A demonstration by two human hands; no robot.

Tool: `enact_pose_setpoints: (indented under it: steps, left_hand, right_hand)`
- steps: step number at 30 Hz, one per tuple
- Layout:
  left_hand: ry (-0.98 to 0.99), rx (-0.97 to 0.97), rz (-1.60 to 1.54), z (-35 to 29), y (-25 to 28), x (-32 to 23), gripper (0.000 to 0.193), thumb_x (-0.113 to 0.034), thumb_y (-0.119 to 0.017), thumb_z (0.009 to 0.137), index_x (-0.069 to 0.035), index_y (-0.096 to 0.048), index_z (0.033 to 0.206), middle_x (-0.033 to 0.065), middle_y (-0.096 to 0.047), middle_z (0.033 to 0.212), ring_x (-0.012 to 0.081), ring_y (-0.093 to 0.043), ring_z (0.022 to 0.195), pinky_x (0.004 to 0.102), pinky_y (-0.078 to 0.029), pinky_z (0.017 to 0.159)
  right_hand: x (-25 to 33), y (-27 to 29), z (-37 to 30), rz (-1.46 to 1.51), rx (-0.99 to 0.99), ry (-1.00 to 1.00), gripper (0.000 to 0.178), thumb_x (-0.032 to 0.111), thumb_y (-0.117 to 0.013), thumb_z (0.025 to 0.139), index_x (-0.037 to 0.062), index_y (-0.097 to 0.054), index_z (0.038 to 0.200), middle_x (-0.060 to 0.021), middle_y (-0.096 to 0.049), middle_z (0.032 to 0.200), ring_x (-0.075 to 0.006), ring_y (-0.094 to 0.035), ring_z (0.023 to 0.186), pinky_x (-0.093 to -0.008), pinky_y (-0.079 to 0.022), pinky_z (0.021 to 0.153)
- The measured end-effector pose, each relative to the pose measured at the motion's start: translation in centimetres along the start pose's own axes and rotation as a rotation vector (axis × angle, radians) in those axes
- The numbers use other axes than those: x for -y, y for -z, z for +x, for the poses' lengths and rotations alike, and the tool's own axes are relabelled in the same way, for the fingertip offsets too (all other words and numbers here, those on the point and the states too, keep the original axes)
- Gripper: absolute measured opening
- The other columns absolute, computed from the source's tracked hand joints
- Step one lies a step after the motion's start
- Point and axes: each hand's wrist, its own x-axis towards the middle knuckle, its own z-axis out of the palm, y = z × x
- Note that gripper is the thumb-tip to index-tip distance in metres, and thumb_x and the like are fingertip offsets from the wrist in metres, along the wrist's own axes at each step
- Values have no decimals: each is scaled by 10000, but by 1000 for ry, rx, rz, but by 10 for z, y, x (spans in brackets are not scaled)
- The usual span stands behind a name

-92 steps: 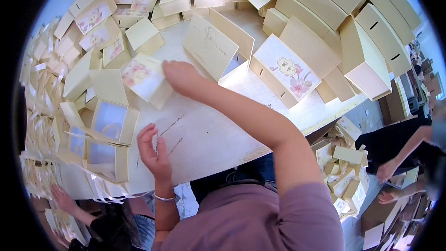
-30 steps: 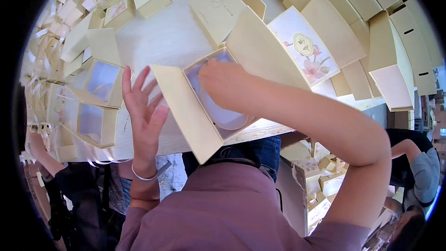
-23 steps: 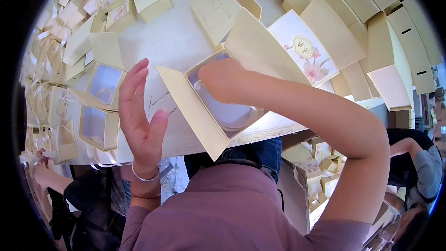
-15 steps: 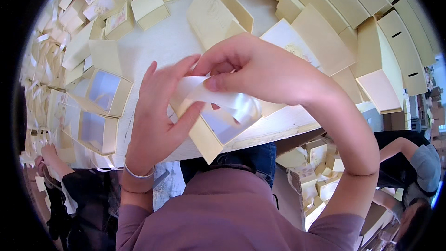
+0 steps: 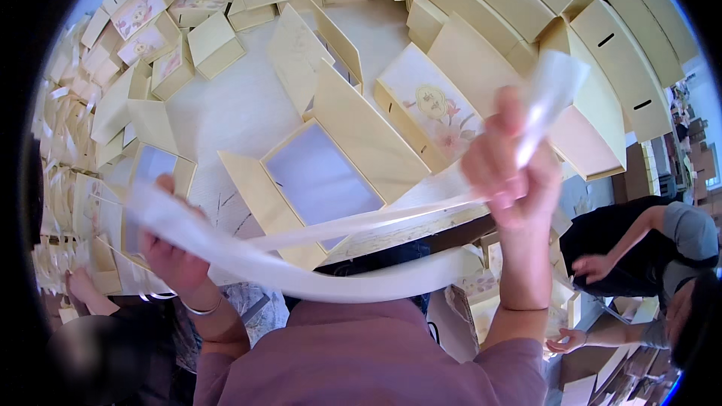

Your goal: The person repeatedly picks up small beige boxes, opens them, inserts a white ribbon into each, and closes them. The process is performed one at a time in a repetitive loop, with finished boxes placed back on the table.

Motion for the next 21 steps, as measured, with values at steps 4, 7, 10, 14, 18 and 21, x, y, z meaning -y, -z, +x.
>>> enact_pose_setpoints:
  steps: [4, 7, 10, 14, 18, 21]
  left_hand:
    - [296, 1087, 282, 0, 6, -12, 292, -228, -416, 895, -10, -569, 1013, 89, -582, 802, 177, -549, 632, 335, -455, 691]
    - [550, 1319, 461, -41, 23, -12, 234, -157, -523, 853, -4, -558, 1027, 145, -557, 843, 278, -543, 772, 380, -441, 713]
    - [466, 521, 1175, -71, 48, 0, 251, -125, -569, 811, 17, -559, 1018, 139, -560, 912, 284, -535, 868, 371, -404, 822]
    - [658, 493, 1402, -67, 33, 1, 349, -99, -598, 769, 27, -514, 1083, 135, -557, 984, 237, -547, 889, 303, -436, 762]
    - [337, 110, 1177, -52, 29, -6, 593, -322, -625, 749, 29, -420, 1181, 153, -506, 1113, 189, -535, 912, 302, -464, 712]
    - [-58, -304, 1297, -16, 10, 29, 867, -537, -587, 721, -12, -235, 1314, 179, -385, 1256, 243, -481, 1028, 350, -453, 785]
  right_hand:
    - [61, 6, -30, 117, -135, 338, 74, 102, -452, 846, 61, -393, 831, 25, -355, 445, -57, -311, 317, -181, -215, 308]
    - [129, 14, -65, 58, -87, 572, 150, 50, -393, 848, 80, -399, 701, 28, -335, 406, -48, -277, 299, -181, -209, 312]
    - [143, 12, -82, 28, -5, 585, 345, 29, -394, 851, 120, -444, 522, 39, -392, 358, -34, -341, 280, -144, -246, 334]
    - [27, -3, -37, -332, -273, -106, 134, 110, -477, 858, 18, -479, 955, -18, -497, 594, -80, -477, 462, -188, -344, 411]
    - [-104, -42, 19, -1089, 94, -326, 216, -18, -465, 805, 2, -437, 1018, -153, -556, 746, -266, -573, 642, -339, -448, 584]
    - [-139, -20, 25, -1358, 147, -135, 205, -55, -451, 781, -22, -510, 974, -135, -538, 743, -246, -531, 652, -322, -438, 604]
